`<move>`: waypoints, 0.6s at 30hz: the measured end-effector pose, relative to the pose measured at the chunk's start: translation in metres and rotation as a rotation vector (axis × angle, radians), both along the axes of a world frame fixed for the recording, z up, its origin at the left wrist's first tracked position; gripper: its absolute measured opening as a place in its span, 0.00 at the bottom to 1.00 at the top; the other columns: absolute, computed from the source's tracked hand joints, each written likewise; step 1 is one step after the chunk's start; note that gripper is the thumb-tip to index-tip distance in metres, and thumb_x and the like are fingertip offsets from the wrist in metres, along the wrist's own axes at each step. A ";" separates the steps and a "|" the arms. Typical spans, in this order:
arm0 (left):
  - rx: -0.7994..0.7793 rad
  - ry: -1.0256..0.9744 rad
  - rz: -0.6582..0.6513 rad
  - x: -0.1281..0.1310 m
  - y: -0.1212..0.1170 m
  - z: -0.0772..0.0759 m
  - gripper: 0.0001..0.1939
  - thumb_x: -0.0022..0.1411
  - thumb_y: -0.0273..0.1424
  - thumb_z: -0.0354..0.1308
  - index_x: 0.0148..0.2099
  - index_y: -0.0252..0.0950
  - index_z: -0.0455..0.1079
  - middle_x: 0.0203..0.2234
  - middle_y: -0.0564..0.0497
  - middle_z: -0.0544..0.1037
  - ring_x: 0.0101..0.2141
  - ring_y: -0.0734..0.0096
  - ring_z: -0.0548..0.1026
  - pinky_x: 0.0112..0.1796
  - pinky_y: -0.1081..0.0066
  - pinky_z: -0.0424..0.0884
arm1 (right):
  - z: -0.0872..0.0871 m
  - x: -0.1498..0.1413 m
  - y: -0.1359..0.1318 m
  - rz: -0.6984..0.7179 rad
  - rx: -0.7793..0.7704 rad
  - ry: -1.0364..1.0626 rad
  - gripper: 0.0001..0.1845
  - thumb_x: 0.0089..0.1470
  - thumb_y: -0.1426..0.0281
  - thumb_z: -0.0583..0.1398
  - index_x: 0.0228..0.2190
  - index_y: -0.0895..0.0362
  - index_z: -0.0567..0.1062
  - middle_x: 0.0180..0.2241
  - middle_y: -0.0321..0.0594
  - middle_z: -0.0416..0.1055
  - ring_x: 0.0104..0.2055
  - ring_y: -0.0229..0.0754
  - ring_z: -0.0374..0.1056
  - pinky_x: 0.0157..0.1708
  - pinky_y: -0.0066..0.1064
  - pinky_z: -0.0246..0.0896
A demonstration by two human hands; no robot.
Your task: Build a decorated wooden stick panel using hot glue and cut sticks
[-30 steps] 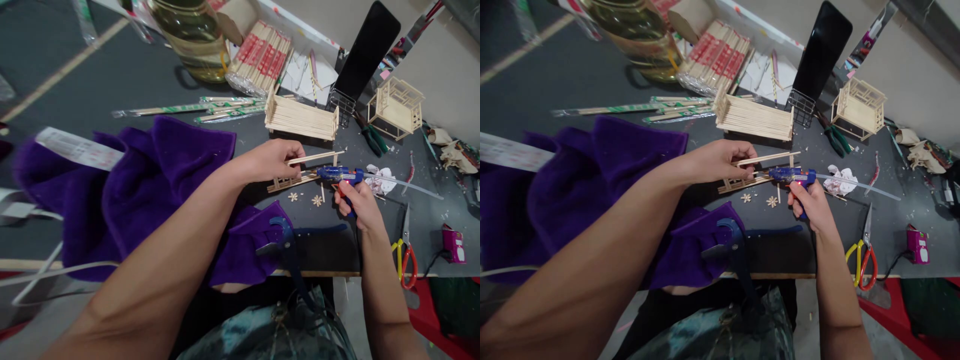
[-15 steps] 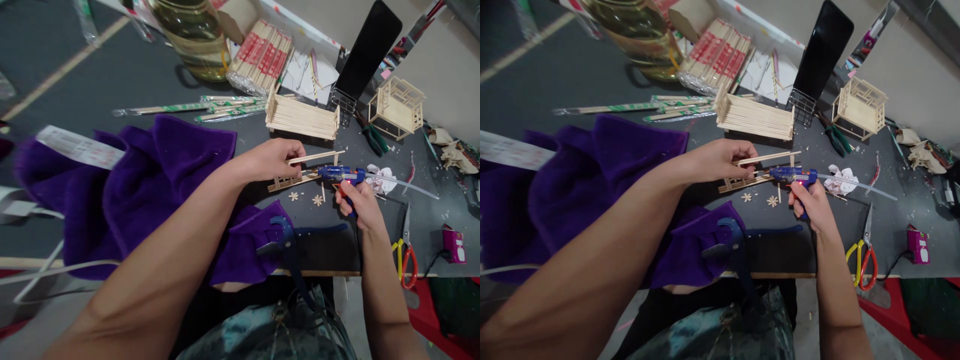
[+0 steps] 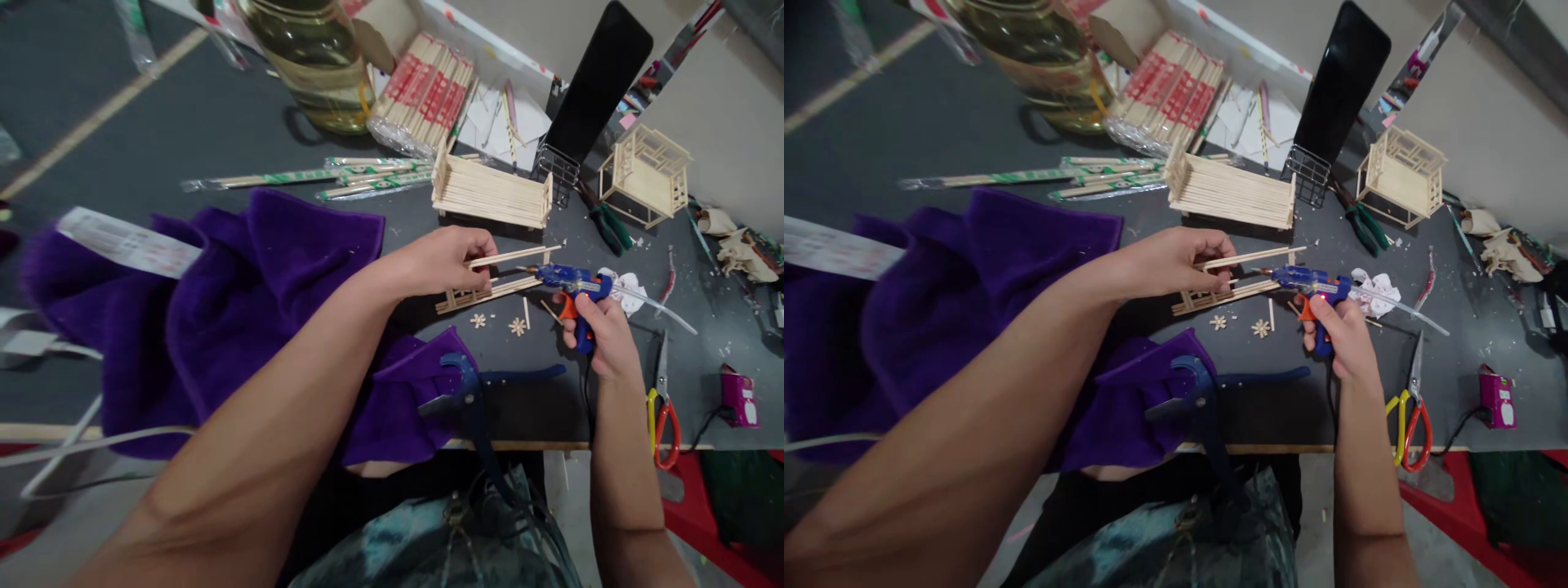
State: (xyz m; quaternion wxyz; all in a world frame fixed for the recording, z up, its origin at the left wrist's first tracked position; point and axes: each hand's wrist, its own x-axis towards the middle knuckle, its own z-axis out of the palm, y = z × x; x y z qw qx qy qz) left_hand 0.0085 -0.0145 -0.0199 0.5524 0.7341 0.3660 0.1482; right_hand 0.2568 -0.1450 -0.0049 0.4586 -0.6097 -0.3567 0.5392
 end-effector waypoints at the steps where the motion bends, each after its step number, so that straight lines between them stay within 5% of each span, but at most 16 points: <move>1: -0.006 -0.010 -0.001 0.000 0.000 0.000 0.13 0.51 0.36 0.63 0.39 0.39 0.68 0.31 0.50 0.81 0.35 0.65 0.79 0.38 0.69 0.71 | 0.002 0.005 -0.003 -0.041 0.016 0.010 0.24 0.49 0.48 0.74 0.33 0.53 0.77 0.22 0.32 0.71 0.21 0.35 0.64 0.19 0.28 0.64; 7: 0.004 -0.020 0.006 -0.001 0.001 -0.003 0.16 0.49 0.38 0.66 0.39 0.39 0.68 0.30 0.51 0.80 0.34 0.65 0.78 0.37 0.68 0.70 | 0.015 0.053 -0.028 -0.352 0.150 -0.029 0.20 0.45 0.62 0.76 0.39 0.53 0.80 0.31 0.33 0.76 0.31 0.37 0.72 0.32 0.30 0.73; 11: -0.001 -0.010 -0.017 -0.001 0.001 -0.003 0.17 0.50 0.39 0.65 0.40 0.39 0.68 0.31 0.51 0.79 0.35 0.65 0.77 0.38 0.68 0.70 | 0.003 0.096 -0.038 -0.579 0.260 -0.113 0.18 0.43 0.65 0.76 0.36 0.55 0.80 0.35 0.34 0.77 0.34 0.37 0.73 0.37 0.32 0.75; 18: 0.014 0.003 -0.047 -0.003 0.004 -0.005 0.19 0.50 0.42 0.65 0.41 0.39 0.68 0.31 0.50 0.80 0.34 0.64 0.77 0.37 0.68 0.71 | -0.023 0.114 -0.040 -0.578 0.120 -0.134 0.26 0.38 0.58 0.78 0.38 0.55 0.80 0.35 0.37 0.80 0.35 0.40 0.77 0.38 0.36 0.77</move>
